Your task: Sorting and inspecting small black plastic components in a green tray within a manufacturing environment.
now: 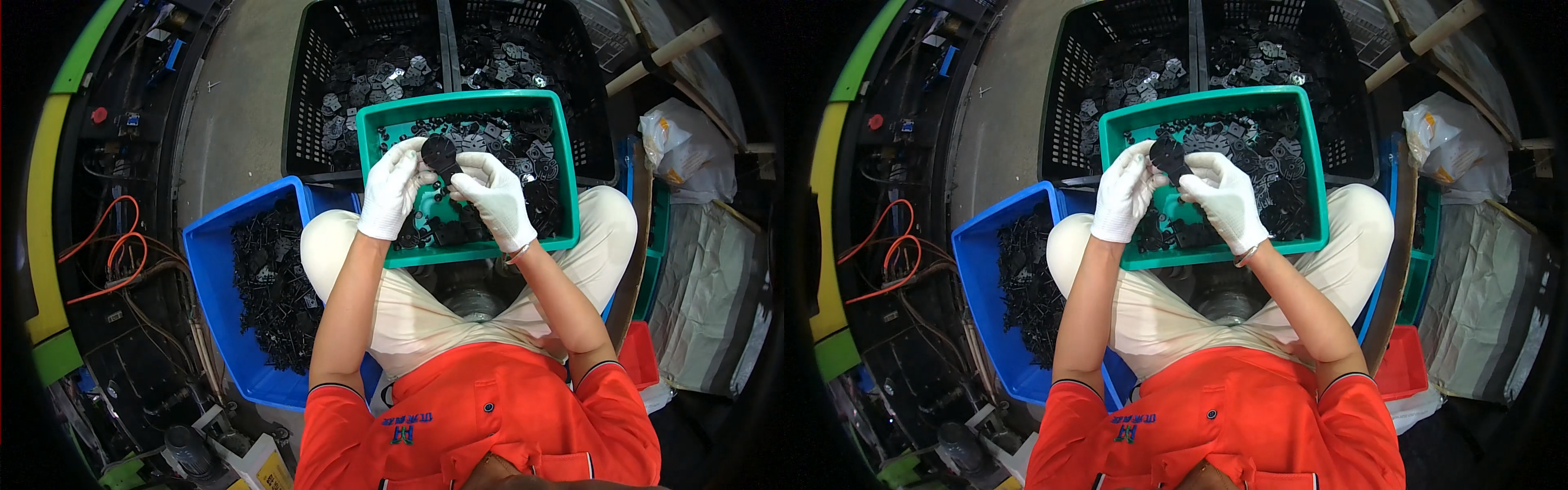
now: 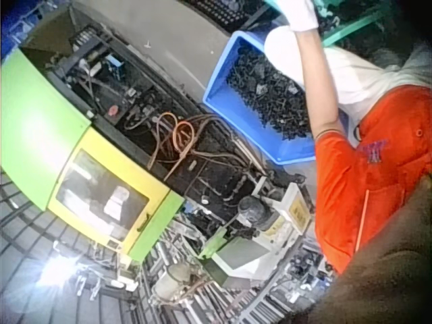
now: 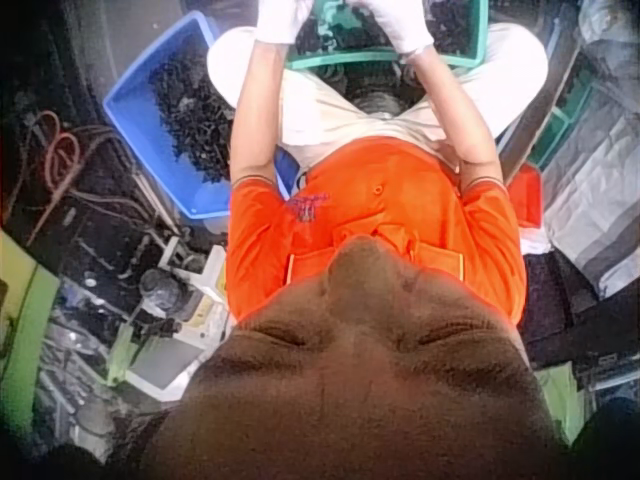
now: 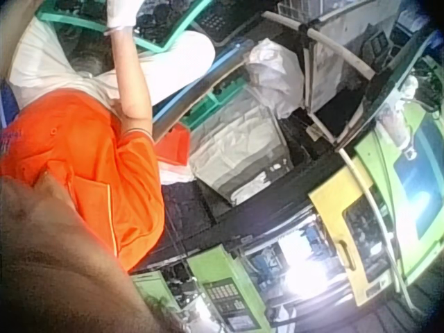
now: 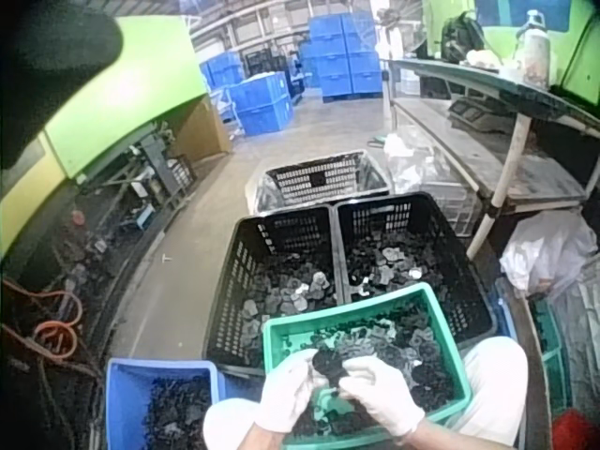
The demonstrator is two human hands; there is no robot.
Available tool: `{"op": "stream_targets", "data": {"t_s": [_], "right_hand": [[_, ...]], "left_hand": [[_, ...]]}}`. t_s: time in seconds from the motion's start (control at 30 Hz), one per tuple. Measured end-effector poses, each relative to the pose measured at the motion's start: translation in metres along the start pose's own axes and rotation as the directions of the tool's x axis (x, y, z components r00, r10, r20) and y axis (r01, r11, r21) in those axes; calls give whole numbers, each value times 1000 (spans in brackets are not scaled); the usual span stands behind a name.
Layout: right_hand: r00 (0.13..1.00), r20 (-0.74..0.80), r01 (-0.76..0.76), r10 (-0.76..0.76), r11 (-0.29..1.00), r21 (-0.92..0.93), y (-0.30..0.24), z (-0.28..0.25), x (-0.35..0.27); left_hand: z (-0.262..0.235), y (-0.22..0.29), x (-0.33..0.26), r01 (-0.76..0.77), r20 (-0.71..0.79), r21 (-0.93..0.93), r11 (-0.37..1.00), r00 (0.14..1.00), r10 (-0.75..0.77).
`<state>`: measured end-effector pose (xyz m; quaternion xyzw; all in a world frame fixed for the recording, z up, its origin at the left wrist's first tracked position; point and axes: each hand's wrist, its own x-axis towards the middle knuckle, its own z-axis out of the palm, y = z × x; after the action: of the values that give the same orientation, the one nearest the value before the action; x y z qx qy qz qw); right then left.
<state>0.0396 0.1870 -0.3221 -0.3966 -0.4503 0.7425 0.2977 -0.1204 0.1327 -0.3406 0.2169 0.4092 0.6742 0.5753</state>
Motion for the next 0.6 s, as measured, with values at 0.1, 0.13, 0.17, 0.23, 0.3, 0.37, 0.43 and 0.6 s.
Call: {"op": "stream_targets", "data": {"t_s": [0.1,0.13,0.17,0.23,0.3,0.37,0.43,0.6], "right_hand": [[1000,12,26,-26,999,-30,0,1,-1],[1000,12,25,-25,999,-30,0,1,-1],[999,6,34,-34,999,-23,0,1,-1],[999,-2,43,-43,999,-15,0,1,-2],[1000,15,-2,2,1000,-21,-3,1,-5],[999,-7,-47,48,998,48,-3,-2,-4],[996,-54,-68,77,986,154,0,-10,2],[990,-84,138,-115,916,376,-45,-62,67]], "left_hand": [[-4,-1,1,-7,9,29,1000,1000,7],[-4,-1,2,-4,1,29,1000,1000,4],[-3,-1,2,-3,1,28,1000,1000,3],[2,1,2,-32,-21,46,998,999,33],[4,1,2,-38,-36,-7,999,999,38],[2,1,1,-46,-51,-59,997,998,43],[-2,0,1,-7,-21,-102,995,1000,5],[-1,-4,2,40,-94,-39,998,995,-44]]}}
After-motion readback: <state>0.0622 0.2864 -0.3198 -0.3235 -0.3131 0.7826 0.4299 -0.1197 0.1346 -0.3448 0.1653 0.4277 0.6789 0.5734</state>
